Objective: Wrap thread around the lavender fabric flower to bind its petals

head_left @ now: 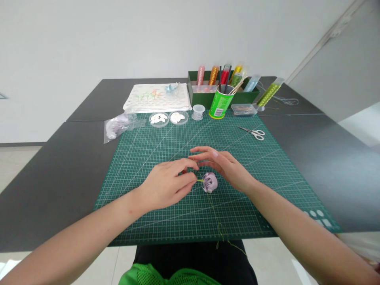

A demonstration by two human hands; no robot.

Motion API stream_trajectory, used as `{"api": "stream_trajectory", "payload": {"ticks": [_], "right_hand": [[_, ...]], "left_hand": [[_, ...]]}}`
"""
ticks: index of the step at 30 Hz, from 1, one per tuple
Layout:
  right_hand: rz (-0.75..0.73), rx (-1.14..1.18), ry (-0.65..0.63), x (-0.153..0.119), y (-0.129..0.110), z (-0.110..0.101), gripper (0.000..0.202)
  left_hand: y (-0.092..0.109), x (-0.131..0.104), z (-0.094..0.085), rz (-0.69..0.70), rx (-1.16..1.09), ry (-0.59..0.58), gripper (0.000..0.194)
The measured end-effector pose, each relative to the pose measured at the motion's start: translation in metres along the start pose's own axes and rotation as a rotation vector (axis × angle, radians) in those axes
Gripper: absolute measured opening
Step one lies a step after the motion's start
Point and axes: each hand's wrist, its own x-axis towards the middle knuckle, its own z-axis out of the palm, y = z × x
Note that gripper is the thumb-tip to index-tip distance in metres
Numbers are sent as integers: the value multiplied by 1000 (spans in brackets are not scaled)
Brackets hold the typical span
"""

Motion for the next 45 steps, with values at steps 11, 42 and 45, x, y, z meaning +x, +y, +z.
{"api": "stream_trajectory", "payload": {"ticks": [11,42,45], "right_hand": [[208,343,-39,-3,-7,4,59],[168,-778,655,19,-5,-55,41],[209,-933,785,18,-7,-69,39]], "left_hand": [[-2,0,1,104,89,-30,20],[7,7,-11,-164,-905,17,12],[7,7,-12,-196,-953,36,12]]}}
